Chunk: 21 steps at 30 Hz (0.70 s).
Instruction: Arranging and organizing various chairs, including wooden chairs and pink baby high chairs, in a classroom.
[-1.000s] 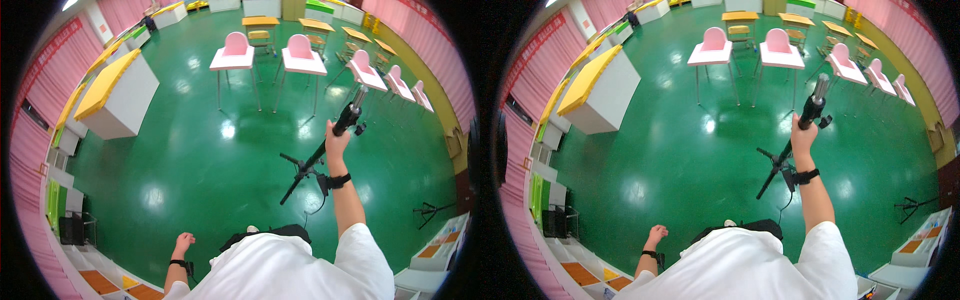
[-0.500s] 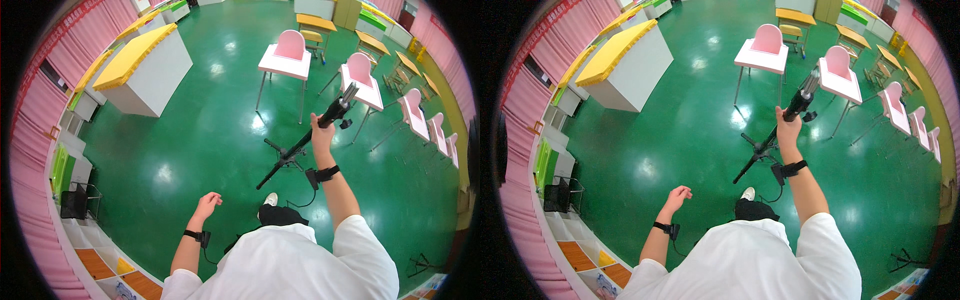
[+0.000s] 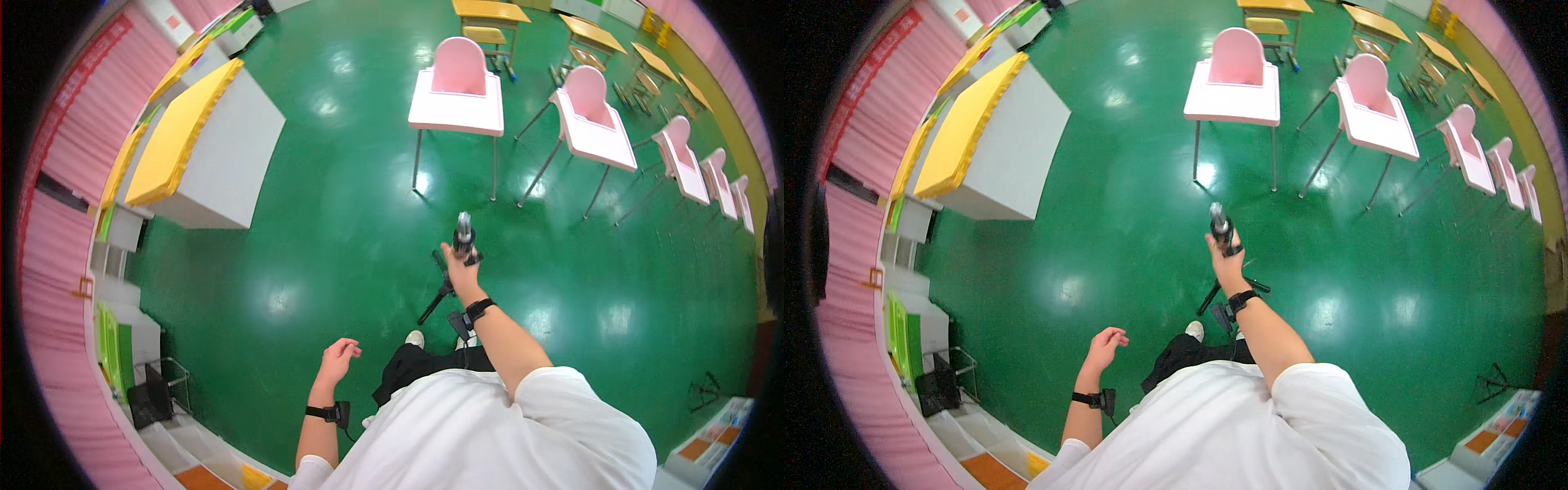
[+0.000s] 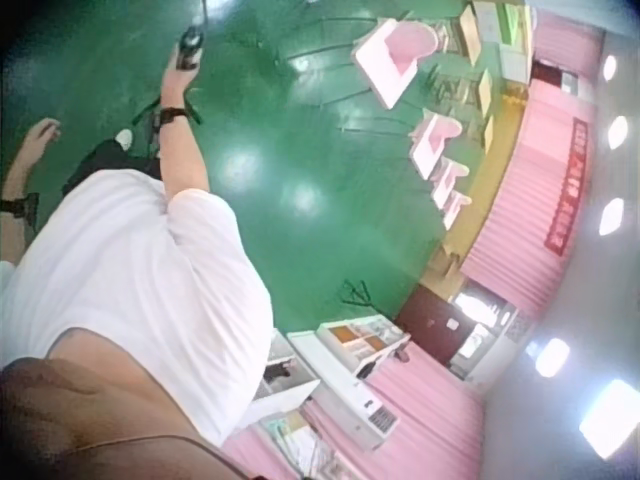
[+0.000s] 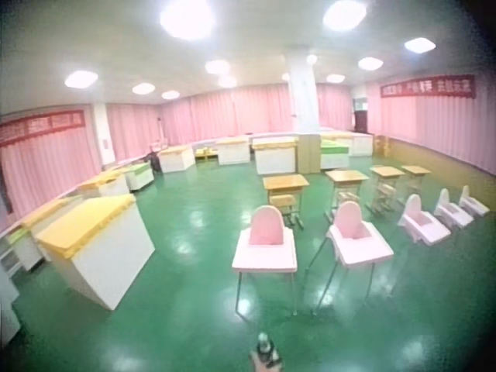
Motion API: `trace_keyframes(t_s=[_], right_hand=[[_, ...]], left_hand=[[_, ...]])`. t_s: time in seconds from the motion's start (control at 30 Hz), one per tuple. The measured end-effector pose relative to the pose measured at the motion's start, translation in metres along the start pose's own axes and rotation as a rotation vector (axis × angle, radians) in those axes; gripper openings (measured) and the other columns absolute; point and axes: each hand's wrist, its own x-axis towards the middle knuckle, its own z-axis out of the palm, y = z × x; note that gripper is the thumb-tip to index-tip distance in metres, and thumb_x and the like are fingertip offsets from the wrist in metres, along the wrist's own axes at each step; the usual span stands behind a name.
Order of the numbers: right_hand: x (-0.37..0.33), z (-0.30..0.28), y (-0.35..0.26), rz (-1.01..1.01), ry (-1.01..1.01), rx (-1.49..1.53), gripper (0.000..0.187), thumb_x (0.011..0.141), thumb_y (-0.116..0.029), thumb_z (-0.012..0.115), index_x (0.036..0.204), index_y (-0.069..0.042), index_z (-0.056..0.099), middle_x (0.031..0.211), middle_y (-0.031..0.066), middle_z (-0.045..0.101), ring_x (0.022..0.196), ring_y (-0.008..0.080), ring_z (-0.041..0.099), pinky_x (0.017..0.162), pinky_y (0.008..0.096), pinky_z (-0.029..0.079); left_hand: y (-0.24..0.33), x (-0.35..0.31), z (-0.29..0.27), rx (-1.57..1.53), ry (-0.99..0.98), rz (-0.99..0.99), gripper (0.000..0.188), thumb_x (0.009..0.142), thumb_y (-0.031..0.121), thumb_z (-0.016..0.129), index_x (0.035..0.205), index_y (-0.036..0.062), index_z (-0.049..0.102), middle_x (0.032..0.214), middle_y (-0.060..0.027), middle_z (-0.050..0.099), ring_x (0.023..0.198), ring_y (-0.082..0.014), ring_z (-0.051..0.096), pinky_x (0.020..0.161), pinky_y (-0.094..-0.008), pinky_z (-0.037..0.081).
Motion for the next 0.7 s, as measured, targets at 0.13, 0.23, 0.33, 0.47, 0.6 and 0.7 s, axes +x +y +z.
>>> trace_keyframes(t_s=[0.13, 0.23, 0.33, 0.47, 0.6, 0.7], right_hand=[[-0.003, -0.004, 0.036, 0.074, -0.043, -0.302, 0.033, 0.075, -0.018, 0.070, 0.100, -0.003, 0.054, 0.088, 0.0058, 0.060, 0.078, 0.0155, 0.055, 0.073, 0.0302, 0.045], [0.000, -0.008, 0.037, 0.097, -0.086, -0.346, 0.034, 0.076, -0.017, 0.070, 0.101, -0.003, 0.053, 0.087, 0.0064, 0.061, 0.076, 0.0170, 0.056, 0.073, 0.0308, 0.046], [-0.002, -0.006, 0.042, 0.164, -0.037, -0.171, 0.037, 0.075, -0.018, 0.072, 0.102, -0.003, 0.051, 0.083, 0.0049, 0.060, 0.073, 0.0138, 0.056, 0.072, 0.0276, 0.046], [-0.029, -0.063, 0.015, 0.066, -0.239, -0.534, 0.064, 0.066, -0.025, 0.077, 0.118, -0.006, 0.044, 0.118, 0.0164, 0.047, 0.109, 0.0270, 0.048, 0.095, 0.0353, 0.038], [-0.101, -0.203, 0.040, 0.459, -0.229, -0.623, 0.053, 0.073, -0.027, 0.067, 0.116, -0.004, 0.046, 0.092, 0.0140, 0.063, 0.085, 0.0250, 0.061, 0.077, 0.0358, 0.048], [-0.191, -0.301, 0.039, 0.606, 0.052, -0.415, 0.041, 0.079, -0.019, 0.062, 0.112, -0.002, 0.046, 0.079, 0.0111, 0.064, 0.074, 0.0176, 0.061, 0.067, 0.0314, 0.048]], left_hand=[[0.021, 0.050, -0.032, 0.084, -0.039, -0.008, 0.019, 0.089, 0.010, 0.046, 0.096, -0.0026, 0.058, 0.081, -0.0098, 0.065, 0.073, -0.0150, 0.062, 0.070, -0.0276, 0.049], [0.039, 0.084, -0.034, 0.152, -0.158, 0.023, 0.019, 0.089, 0.010, 0.046, 0.097, -0.0029, 0.057, 0.082, -0.0102, 0.065, 0.074, -0.0149, 0.062, 0.070, -0.0274, 0.049], [0.066, 0.112, -0.014, 0.178, -0.339, 0.071, 0.020, 0.088, 0.011, 0.046, 0.097, -0.0022, 0.057, 0.082, -0.0097, 0.065, 0.075, -0.0152, 0.062, 0.070, -0.0278, 0.049], [0.081, 0.129, 0.036, 0.374, -0.617, 0.187, 0.023, 0.086, 0.015, 0.047, 0.100, 0.0006, 0.058, 0.085, -0.0104, 0.066, 0.079, -0.0194, 0.063, 0.073, -0.0316, 0.049], [0.096, 0.119, 0.118, 0.589, -0.861, 0.315, 0.025, 0.085, 0.018, 0.049, 0.101, 0.0015, 0.058, 0.087, -0.0138, 0.066, 0.083, -0.0249, 0.063, 0.074, -0.0342, 0.049], [0.108, 0.096, 0.184, 0.699, -0.966, 0.407, 0.025, 0.084, 0.020, 0.050, 0.098, 0.0033, 0.059, 0.088, -0.0165, 0.064, 0.083, -0.0307, 0.062, 0.075, -0.0372, 0.049]])
